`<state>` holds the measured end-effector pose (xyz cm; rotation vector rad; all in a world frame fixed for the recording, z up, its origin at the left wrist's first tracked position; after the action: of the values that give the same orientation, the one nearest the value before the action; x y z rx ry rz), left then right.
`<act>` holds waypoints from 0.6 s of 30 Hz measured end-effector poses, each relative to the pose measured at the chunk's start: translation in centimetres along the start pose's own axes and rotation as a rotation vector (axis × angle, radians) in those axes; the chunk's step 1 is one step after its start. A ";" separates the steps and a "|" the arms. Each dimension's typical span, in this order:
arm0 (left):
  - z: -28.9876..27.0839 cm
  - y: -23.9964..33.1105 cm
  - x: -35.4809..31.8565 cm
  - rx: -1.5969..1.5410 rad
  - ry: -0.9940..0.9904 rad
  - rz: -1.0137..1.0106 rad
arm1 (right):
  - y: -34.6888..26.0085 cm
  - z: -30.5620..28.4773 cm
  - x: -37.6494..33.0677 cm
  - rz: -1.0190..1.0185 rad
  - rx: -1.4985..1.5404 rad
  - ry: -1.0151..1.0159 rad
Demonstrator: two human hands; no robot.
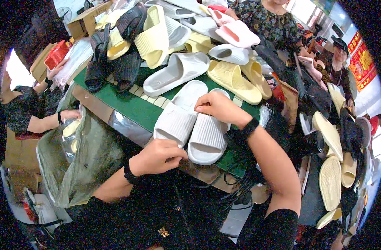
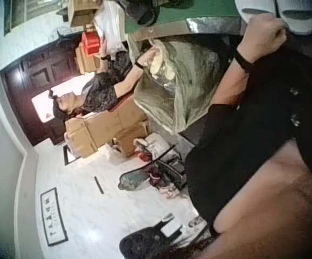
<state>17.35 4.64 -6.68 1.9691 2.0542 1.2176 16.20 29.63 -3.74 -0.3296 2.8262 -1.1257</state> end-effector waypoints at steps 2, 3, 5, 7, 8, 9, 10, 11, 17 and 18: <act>-0.4 -0.1 0.0 -0.115 0.033 -0.070 | -1.3 0.3 -1.0 -0.052 -0.011 0.104; -0.5 -0.3 0.0 -0.117 0.042 -0.075 | -2.6 0.2 -1.8 -0.091 -0.066 0.261; -1.0 -0.7 -0.3 -0.191 0.140 -0.052 | -5.2 0.8 -3.4 -0.115 -0.069 0.382; -1.3 -0.9 -0.1 -0.243 0.158 -0.081 | -6.9 2.4 -5.8 -0.098 0.049 0.347; -1.6 -0.9 -0.1 -0.284 0.166 -0.104 | -7.1 3.5 -6.6 -0.106 0.080 0.302; -1.8 -1.0 -0.1 -0.286 0.187 -0.090 | -7.6 4.7 -7.0 -0.109 0.072 0.276; -1.9 -1.0 0.0 -0.294 0.196 -0.100 | -8.0 5.9 -7.3 -0.110 0.065 0.253; -2.0 -1.0 0.0 -0.306 0.190 -0.126 | -8.1 6.9 -7.4 -0.116 0.056 0.250; -2.2 -1.5 -0.6 -0.193 0.345 -0.051 | -7.9 8.7 -7.6 -0.001 0.058 0.448; -2.2 -1.6 -0.8 -0.196 0.359 -0.065 | -7.8 8.7 -7.8 0.094 0.114 0.475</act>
<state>14.98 3.06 -6.45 1.6832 2.0241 1.7902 26.46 20.13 -4.75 0.0961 3.1025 -1.5088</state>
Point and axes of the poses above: each hand's wrist, its own x-axis towards the middle knuckle, its own z-axis out of the palm, y = z × x, the point moved 2 cm from there along x, towards the middle knuckle, and after that the axes turned 2 degrees about x, right-handed, at the moved point
